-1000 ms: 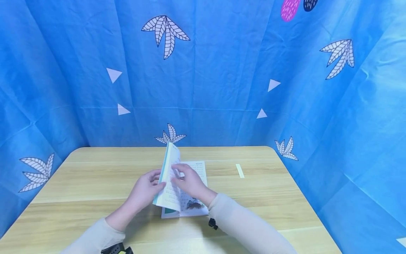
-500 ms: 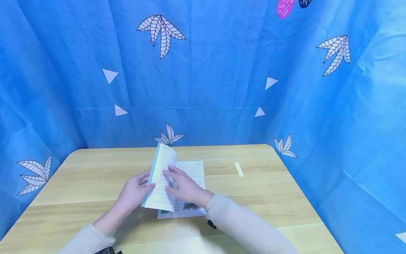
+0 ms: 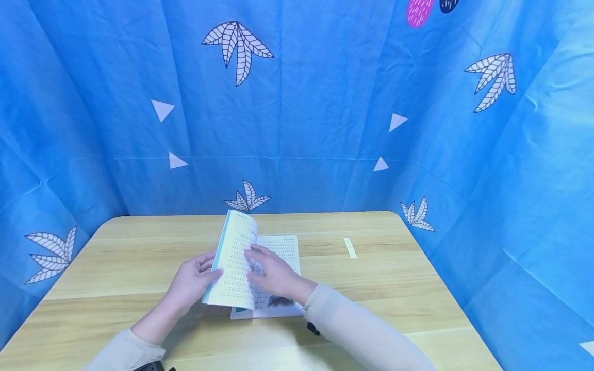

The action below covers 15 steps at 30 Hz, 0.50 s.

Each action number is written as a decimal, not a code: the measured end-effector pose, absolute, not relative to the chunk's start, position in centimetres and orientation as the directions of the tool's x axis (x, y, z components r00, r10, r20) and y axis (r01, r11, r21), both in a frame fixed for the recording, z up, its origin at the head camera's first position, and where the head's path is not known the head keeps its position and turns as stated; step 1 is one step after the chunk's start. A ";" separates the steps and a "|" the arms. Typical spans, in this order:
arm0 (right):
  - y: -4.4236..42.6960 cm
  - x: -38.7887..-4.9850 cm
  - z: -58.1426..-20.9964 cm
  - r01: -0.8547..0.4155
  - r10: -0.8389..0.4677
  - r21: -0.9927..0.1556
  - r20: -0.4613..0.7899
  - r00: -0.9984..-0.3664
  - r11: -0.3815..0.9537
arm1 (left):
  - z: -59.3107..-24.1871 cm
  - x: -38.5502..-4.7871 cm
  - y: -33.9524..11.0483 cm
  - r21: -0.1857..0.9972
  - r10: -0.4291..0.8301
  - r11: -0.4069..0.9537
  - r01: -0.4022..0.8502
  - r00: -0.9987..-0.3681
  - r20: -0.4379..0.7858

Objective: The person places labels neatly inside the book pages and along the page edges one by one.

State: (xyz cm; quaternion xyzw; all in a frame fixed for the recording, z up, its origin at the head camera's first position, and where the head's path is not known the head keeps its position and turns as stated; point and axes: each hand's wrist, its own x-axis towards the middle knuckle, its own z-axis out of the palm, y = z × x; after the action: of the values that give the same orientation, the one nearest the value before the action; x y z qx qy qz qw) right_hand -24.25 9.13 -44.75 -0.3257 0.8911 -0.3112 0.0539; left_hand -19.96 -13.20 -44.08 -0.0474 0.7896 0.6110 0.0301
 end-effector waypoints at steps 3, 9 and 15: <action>9.5 -24.4 -44.9 -0.523 -0.580 -0.586 0.108 -0.807 0.619 | -44.2 -20.0 -13.3 0.962 -0.045 0.246 -0.121 -0.993 -0.113; 10.9 -24.5 -45.1 -0.458 -0.503 -0.584 0.096 -0.859 0.670 | -44.2 -20.1 -13.6 0.960 -0.058 0.246 -0.133 -0.991 -0.122; 12.5 -24.7 -45.8 -0.420 -0.463 -0.555 0.071 -0.884 0.718 | -44.4 -20.1 -14.1 0.957 -0.068 0.258 -0.133 -0.990 -0.120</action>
State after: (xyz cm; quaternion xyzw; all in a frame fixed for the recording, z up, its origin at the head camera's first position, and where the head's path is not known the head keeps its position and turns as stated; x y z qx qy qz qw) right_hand -24.75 12.54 -45.80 -0.2385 0.9260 -0.2903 0.0367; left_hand -20.12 -14.10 -44.36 -0.0634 0.7927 0.6056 0.0271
